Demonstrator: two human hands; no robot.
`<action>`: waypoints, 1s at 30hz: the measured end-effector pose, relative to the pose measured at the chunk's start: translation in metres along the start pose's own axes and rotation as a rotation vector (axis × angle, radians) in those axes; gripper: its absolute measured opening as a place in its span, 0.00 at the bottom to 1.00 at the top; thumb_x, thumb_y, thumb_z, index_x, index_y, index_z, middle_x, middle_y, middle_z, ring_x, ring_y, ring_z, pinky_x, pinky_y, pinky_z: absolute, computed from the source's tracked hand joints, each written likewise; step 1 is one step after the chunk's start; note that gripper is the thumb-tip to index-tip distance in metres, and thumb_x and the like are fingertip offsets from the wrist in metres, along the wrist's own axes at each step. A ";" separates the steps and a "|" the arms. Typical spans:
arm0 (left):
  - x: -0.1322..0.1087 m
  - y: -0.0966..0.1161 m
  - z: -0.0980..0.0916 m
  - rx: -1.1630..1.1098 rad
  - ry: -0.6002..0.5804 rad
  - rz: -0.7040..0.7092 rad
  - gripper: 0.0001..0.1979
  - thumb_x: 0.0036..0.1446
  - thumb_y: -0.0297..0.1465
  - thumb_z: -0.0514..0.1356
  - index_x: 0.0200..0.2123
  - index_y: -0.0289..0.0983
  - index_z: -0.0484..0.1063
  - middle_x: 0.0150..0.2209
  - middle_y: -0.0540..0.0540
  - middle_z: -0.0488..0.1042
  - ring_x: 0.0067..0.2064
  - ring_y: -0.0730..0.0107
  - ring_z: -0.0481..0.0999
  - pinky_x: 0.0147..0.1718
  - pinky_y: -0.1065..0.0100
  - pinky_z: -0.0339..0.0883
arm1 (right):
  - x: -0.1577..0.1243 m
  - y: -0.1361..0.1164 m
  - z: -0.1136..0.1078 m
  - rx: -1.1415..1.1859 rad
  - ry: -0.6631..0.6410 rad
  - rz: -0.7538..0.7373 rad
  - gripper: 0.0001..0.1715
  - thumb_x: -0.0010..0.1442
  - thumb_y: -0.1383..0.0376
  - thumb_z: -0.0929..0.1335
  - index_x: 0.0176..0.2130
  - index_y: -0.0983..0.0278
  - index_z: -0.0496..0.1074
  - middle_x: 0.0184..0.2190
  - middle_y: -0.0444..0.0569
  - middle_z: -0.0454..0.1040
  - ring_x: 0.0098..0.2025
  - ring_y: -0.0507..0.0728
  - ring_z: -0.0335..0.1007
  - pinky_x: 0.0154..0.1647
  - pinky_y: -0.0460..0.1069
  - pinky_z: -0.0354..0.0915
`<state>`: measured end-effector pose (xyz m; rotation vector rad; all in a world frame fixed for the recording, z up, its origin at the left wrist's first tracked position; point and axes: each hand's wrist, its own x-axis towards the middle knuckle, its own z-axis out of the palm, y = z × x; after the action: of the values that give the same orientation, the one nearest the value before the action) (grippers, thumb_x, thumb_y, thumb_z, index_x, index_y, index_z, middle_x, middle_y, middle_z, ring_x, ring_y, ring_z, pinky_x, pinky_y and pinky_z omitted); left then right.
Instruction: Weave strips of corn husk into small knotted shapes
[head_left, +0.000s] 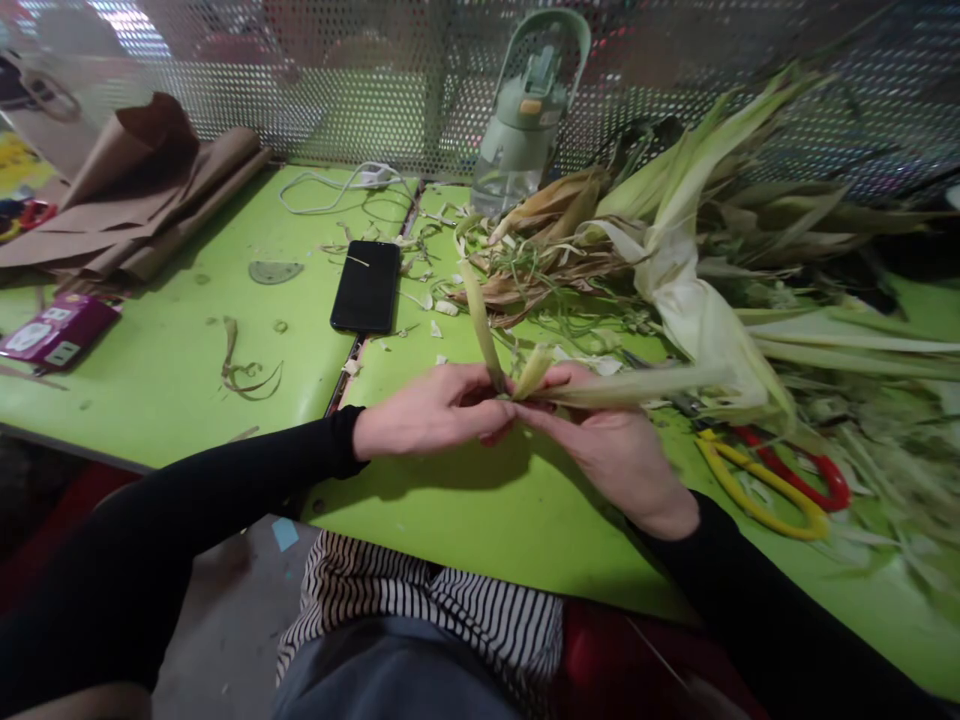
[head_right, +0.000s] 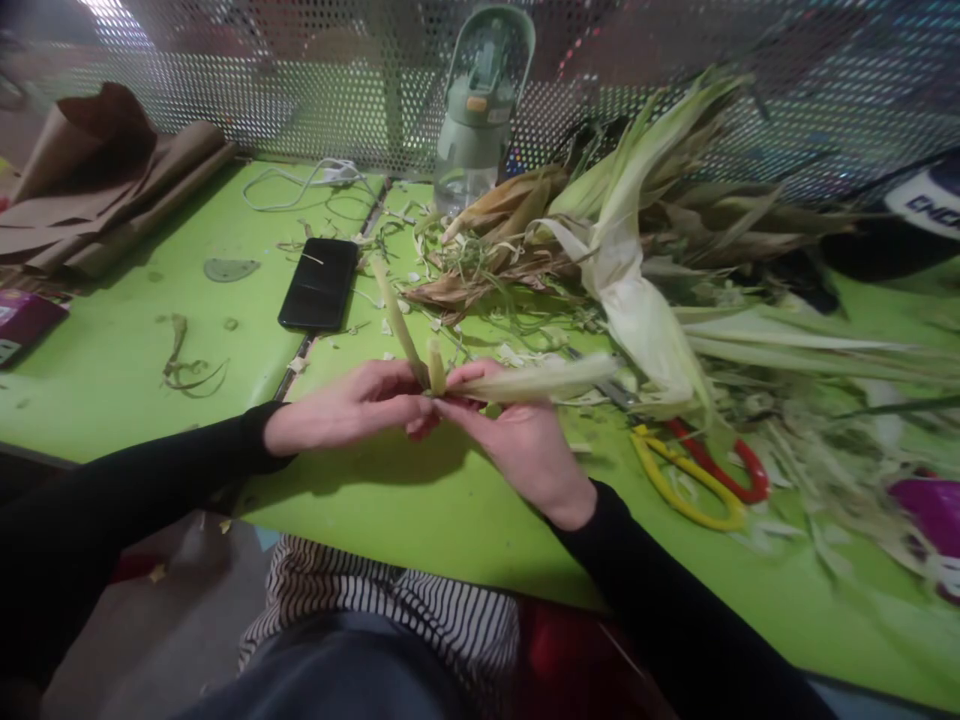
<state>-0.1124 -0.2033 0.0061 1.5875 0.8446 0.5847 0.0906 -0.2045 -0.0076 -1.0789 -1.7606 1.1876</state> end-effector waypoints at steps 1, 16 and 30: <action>0.000 0.000 0.001 -0.041 0.011 -0.006 0.11 0.65 0.34 0.55 0.33 0.33 0.68 0.29 0.48 0.73 0.31 0.74 0.73 0.33 0.71 0.69 | -0.001 -0.002 0.001 -0.050 0.013 -0.024 0.11 0.57 0.55 0.74 0.35 0.59 0.74 0.31 0.43 0.77 0.33 0.55 0.74 0.35 0.51 0.72; 0.001 -0.003 0.008 -0.243 0.057 -0.043 0.14 0.66 0.37 0.56 0.34 0.31 0.69 0.30 0.48 0.73 0.31 0.76 0.74 0.37 0.70 0.71 | -0.007 -0.007 0.006 -0.405 0.169 -0.237 0.08 0.63 0.60 0.70 0.32 0.59 0.71 0.26 0.42 0.75 0.27 0.54 0.71 0.28 0.50 0.67; 0.002 -0.002 0.000 0.044 -0.057 -0.072 0.10 0.66 0.34 0.51 0.32 0.36 0.65 0.29 0.50 0.68 0.32 0.73 0.68 0.34 0.71 0.66 | -0.003 -0.008 -0.001 -0.599 0.060 -0.499 0.07 0.66 0.64 0.67 0.39 0.57 0.77 0.36 0.50 0.79 0.39 0.60 0.76 0.37 0.55 0.70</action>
<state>-0.1117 -0.2017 0.0041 1.5998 0.8733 0.4702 0.0905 -0.2087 0.0002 -0.8892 -2.2278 0.3241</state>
